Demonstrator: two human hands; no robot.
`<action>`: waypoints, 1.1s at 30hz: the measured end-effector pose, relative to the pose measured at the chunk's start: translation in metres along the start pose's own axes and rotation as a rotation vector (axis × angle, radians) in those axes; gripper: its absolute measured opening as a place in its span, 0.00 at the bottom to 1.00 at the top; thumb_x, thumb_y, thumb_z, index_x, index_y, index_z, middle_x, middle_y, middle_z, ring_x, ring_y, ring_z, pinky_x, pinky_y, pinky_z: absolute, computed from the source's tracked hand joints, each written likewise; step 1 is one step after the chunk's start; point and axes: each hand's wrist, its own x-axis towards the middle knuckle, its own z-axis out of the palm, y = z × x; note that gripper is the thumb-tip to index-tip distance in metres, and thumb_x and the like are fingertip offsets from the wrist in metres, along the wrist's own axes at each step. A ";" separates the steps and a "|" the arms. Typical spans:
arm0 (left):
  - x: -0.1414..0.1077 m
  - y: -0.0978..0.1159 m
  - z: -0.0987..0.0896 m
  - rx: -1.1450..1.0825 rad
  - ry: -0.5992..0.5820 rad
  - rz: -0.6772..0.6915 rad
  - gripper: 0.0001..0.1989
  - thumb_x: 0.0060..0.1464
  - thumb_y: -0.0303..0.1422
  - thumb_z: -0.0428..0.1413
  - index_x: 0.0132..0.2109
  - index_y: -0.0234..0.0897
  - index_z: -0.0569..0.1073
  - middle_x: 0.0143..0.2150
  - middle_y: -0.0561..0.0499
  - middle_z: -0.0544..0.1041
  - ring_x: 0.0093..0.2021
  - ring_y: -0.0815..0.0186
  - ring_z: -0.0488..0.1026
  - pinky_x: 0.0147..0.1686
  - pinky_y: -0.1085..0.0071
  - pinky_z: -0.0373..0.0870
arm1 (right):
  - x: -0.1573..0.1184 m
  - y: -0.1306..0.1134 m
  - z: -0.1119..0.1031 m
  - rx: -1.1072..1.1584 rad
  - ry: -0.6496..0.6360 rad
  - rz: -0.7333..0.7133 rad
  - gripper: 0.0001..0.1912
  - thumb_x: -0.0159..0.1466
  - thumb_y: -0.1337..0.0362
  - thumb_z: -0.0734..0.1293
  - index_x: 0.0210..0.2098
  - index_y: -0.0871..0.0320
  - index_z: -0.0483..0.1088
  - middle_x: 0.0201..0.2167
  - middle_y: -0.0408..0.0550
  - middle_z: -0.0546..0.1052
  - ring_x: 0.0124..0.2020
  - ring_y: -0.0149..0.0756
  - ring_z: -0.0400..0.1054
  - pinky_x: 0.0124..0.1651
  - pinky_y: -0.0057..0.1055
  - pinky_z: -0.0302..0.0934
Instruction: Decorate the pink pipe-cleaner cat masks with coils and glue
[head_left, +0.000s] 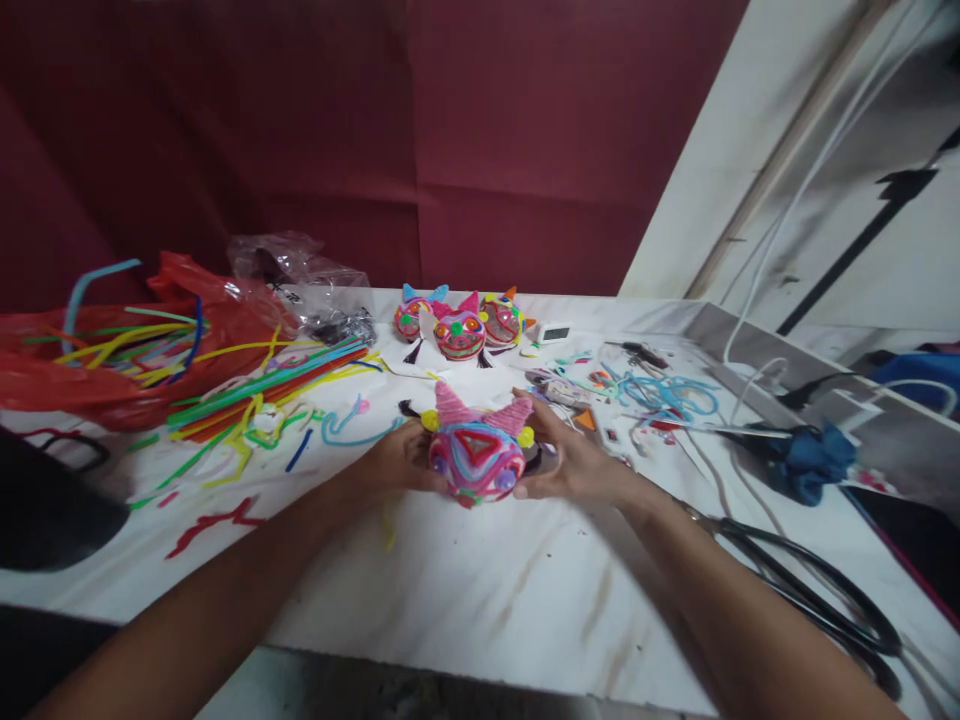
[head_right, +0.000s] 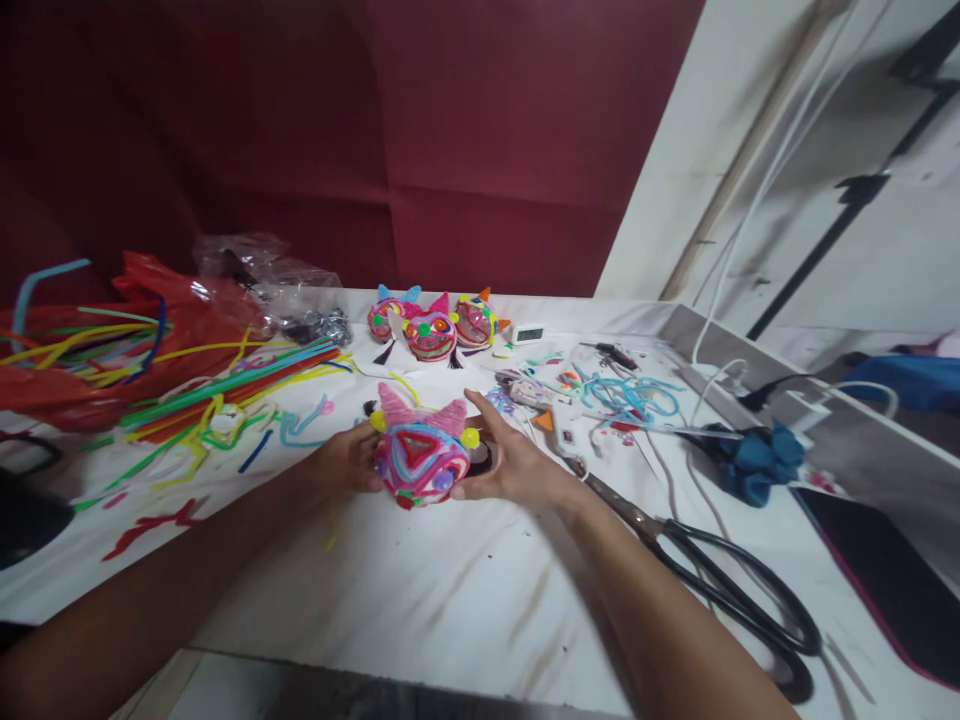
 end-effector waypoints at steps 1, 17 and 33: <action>0.001 -0.003 -0.002 0.009 0.010 0.003 0.45 0.19 0.48 0.82 0.51 0.45 0.83 0.59 0.40 0.86 0.68 0.32 0.76 0.69 0.41 0.71 | 0.000 0.001 -0.001 -0.003 -0.001 0.005 0.76 0.46 0.48 0.87 0.83 0.44 0.45 0.66 0.60 0.75 0.66 0.59 0.73 0.70 0.56 0.66; -0.014 0.021 0.005 0.196 -0.076 0.104 0.36 0.30 0.37 0.80 0.51 0.47 0.84 0.55 0.46 0.83 0.60 0.43 0.80 0.65 0.50 0.75 | -0.009 -0.017 -0.031 -0.115 -0.162 0.028 0.76 0.47 0.46 0.87 0.83 0.50 0.44 0.72 0.67 0.70 0.75 0.61 0.63 0.76 0.59 0.55; 0.000 0.007 -0.021 0.203 0.256 -0.024 0.33 0.40 0.59 0.73 0.47 0.42 0.85 0.49 0.43 0.89 0.55 0.42 0.84 0.59 0.49 0.81 | -0.021 -0.024 -0.092 -0.228 0.564 0.078 0.28 0.53 0.35 0.78 0.29 0.55 0.77 0.25 0.47 0.82 0.29 0.40 0.77 0.38 0.37 0.72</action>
